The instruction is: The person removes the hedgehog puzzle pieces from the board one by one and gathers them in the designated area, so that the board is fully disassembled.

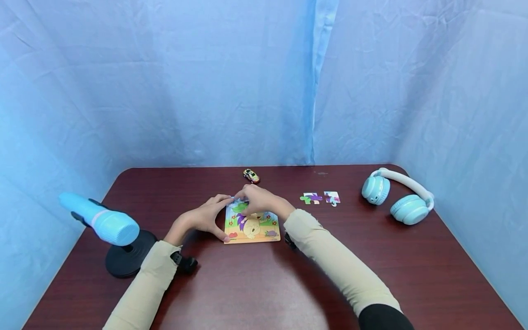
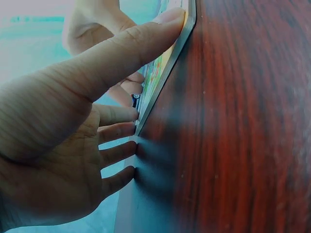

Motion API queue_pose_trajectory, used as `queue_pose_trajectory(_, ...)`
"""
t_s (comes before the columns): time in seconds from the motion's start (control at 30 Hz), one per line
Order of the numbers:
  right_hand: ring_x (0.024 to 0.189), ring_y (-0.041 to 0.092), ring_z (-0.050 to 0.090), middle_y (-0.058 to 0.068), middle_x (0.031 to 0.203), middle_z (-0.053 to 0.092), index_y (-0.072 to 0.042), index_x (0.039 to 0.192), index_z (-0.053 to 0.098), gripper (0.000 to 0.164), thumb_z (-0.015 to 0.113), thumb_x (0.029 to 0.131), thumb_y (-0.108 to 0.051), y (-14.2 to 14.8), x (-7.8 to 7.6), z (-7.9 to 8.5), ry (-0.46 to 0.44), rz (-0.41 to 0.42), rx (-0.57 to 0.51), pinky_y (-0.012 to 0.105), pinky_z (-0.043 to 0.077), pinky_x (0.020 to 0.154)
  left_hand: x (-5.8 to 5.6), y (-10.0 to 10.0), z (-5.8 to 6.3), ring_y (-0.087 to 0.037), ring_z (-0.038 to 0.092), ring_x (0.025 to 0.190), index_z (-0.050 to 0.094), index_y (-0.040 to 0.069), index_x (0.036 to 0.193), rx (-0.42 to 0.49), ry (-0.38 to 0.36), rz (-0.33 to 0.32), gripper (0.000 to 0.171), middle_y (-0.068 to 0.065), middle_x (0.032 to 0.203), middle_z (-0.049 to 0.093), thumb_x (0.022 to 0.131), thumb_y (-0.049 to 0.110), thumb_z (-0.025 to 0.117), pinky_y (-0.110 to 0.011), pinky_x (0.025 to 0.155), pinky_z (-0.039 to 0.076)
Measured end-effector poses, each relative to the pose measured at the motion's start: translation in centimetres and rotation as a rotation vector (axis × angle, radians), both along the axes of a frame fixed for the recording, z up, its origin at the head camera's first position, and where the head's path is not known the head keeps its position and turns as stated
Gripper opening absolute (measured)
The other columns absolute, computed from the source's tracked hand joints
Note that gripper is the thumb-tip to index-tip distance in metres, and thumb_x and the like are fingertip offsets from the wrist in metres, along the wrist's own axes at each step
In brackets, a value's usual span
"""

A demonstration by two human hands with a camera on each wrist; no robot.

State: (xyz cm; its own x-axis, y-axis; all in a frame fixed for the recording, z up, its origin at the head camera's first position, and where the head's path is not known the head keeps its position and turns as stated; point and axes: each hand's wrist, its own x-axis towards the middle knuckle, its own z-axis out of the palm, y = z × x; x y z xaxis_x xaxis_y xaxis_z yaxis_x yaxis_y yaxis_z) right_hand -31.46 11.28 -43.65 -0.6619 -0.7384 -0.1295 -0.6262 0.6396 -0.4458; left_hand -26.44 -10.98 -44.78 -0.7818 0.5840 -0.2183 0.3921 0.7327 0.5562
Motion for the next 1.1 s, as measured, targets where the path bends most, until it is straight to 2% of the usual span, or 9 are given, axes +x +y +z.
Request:
queue_pose_trajectory(0.6,0.114,0.025,0.061,0.012,0.122,0.059,-0.004,0.137,0.064,0.053,0.082,0.088,-0.014,-1.1,-0.1,0.1,-0.057,-0.059,0.026,0.035,0.055,0.094,-0.1,-0.1,-0.4,-0.036,0.028,0.149,0.021,0.003,0.162,0.003,-0.013,0.032,0.122,-0.017,0.164,0.022,0.073,0.046,0.091,-0.056,0.119,0.033)
queue_pose_trajectory(0.9,0.125,0.028,0.061,0.016,0.136,0.062,0.001,0.137,0.063,0.054,0.081,0.087,-0.01,-1.4,-0.1,0.4,-0.102,-0.104,0.025,0.037,0.052,0.103,-0.3,0.0,-0.6,-0.035,0.031,0.146,0.023,0.001,0.161,0.004,-0.005,0.035,0.121,-0.018,0.161,0.024,0.072,0.045,0.092,-0.054,0.118,0.034)
queue_pose_trajectory(1.1,0.124,0.028,0.062,0.016,0.135,0.065,0.001,0.135,0.064,0.052,0.081,0.087,-0.009,-1.4,-0.2,0.4,-0.09,-0.09,0.029,0.038,0.053,0.102,-0.2,0.1,-0.4,-0.035,0.031,0.146,0.023,0.002,0.161,0.01,-0.009,0.04,0.12,-0.017,0.161,0.025,0.072,0.045,0.092,-0.053,0.118,0.035)
